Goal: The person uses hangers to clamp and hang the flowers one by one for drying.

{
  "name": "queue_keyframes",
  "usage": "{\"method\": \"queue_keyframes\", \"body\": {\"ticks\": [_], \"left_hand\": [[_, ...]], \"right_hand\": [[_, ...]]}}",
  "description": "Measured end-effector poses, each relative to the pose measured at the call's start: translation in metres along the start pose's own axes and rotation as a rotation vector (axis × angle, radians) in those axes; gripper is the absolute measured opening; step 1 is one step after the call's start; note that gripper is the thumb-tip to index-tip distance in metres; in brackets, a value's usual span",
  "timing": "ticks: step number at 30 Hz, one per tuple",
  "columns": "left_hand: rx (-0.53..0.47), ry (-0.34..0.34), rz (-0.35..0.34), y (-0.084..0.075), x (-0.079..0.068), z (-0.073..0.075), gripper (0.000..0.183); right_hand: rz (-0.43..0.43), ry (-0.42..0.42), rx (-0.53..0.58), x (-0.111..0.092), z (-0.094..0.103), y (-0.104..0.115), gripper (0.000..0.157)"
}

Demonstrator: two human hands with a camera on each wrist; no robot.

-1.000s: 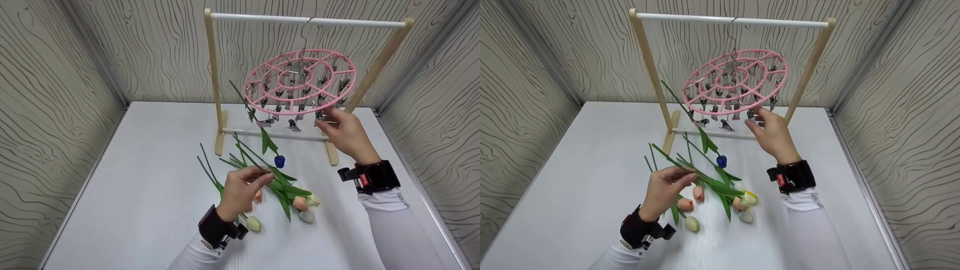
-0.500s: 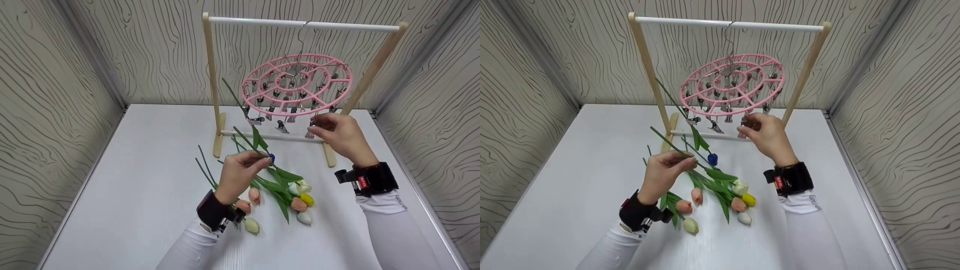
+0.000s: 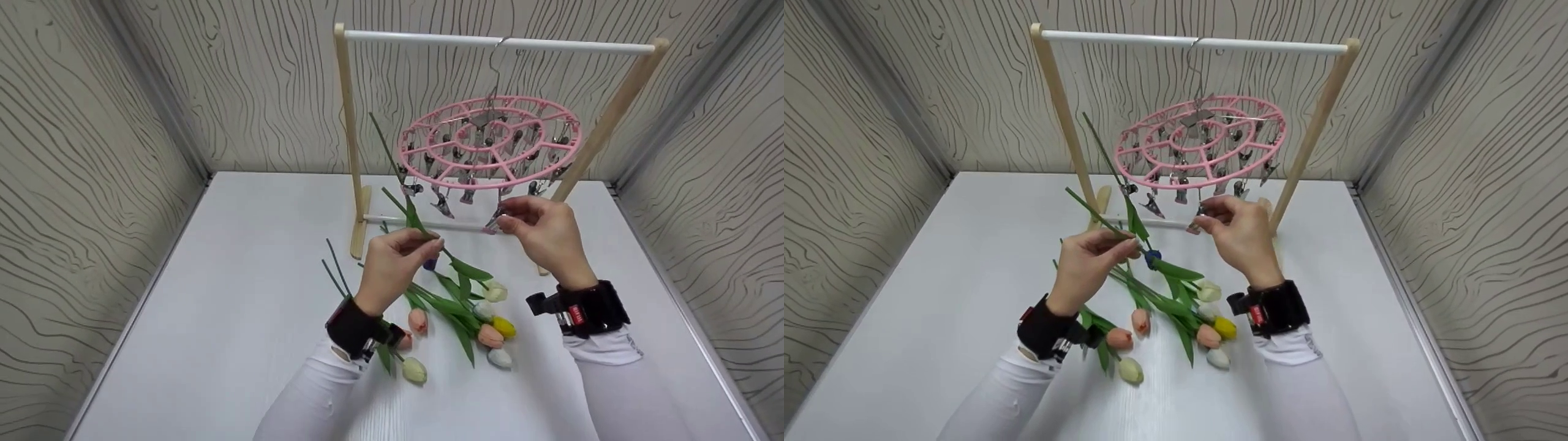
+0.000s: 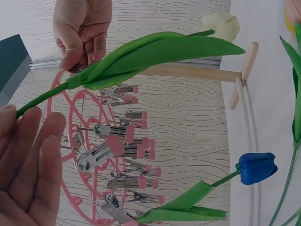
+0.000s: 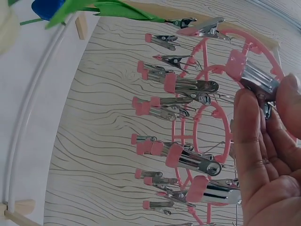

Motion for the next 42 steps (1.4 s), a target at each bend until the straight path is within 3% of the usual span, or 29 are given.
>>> {"method": "queue_keyframes", "body": {"ticks": [18,26,42], "left_hand": [[-0.016,-0.012,0.080,0.000,0.021,-0.001,0.016],[-0.039,-0.016,0.101,0.001,0.025,-0.002,0.017],[-0.045,-0.020,0.083,-0.003,0.029,-0.007,0.017]], "right_hand": [[-0.024,-0.224,0.179,-0.008,-0.021,0.017,0.020],[-0.041,-0.297,0.367,-0.012,-0.029,0.018,0.023],[-0.069,-0.307,0.386,-0.017,-0.037,0.020,0.023]]}}
Point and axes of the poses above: each hand's wrist, its own x-axis towards the middle knuckle, its own z-axis out of the back of the hand, y = z × x, the point moved 3 cm from there along x, towards the middle knuckle, and after that the axes turned 8 degrees about z, right-handed, at the moved point
